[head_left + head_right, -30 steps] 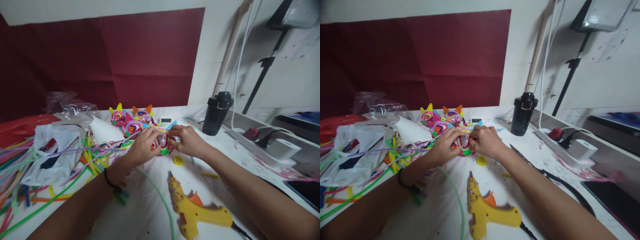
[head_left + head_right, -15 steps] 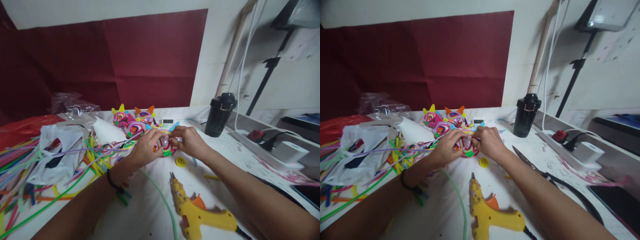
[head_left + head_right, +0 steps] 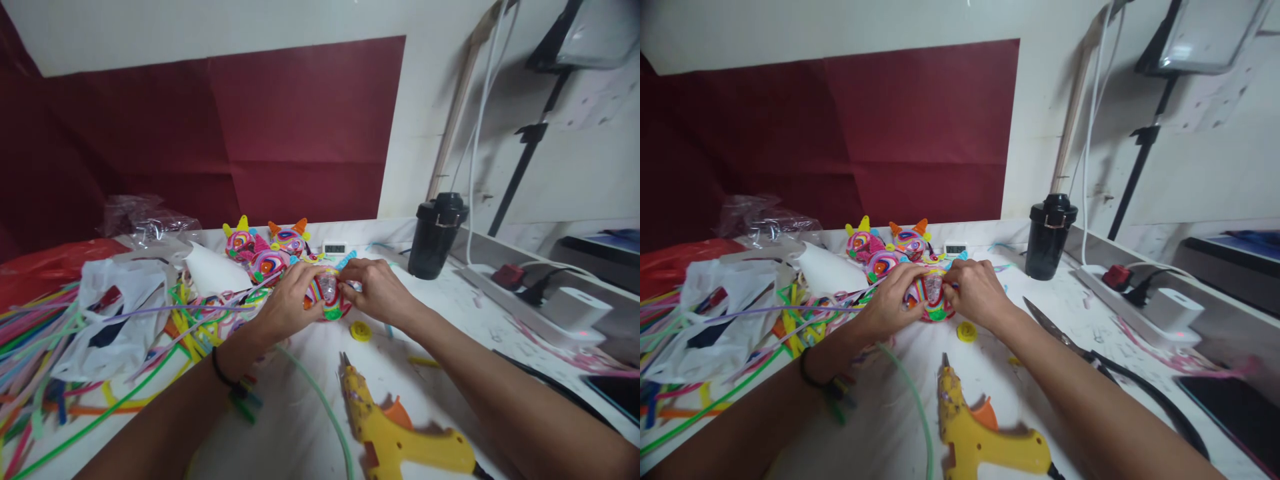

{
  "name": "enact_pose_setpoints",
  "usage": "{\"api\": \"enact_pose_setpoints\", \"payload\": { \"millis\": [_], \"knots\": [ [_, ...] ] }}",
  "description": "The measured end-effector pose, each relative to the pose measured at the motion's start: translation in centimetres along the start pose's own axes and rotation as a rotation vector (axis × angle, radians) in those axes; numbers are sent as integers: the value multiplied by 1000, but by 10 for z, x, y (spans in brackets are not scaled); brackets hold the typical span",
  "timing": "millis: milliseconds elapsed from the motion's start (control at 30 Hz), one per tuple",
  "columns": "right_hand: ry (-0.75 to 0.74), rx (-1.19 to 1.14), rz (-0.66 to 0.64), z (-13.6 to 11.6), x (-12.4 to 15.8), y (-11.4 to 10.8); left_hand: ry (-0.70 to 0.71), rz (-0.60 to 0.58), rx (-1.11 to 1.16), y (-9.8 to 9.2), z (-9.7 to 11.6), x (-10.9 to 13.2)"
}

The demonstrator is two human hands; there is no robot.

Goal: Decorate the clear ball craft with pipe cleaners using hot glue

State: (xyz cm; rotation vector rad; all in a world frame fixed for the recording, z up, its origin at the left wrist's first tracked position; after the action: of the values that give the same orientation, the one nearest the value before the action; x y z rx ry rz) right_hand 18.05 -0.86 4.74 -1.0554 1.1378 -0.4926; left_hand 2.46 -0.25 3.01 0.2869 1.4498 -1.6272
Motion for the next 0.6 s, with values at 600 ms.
{"api": "enact_pose_setpoints", "payload": {
  "millis": [600],
  "knots": [
    [118,-63,41,22,0,-13,-38,7,-4,-2,1,0]
  ]
}}
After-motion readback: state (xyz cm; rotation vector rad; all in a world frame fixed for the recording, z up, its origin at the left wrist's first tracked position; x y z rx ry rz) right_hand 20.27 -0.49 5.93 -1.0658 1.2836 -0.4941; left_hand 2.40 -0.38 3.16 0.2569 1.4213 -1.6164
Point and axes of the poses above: each hand's wrist, its own x-axis away from the middle knuckle, its own y-axis out of the palm, z = x × y, the point moved 5 cm from there along -x, towards the middle knuckle, and after that the axes turned 14 degrees about x, right-handed, at the moved point
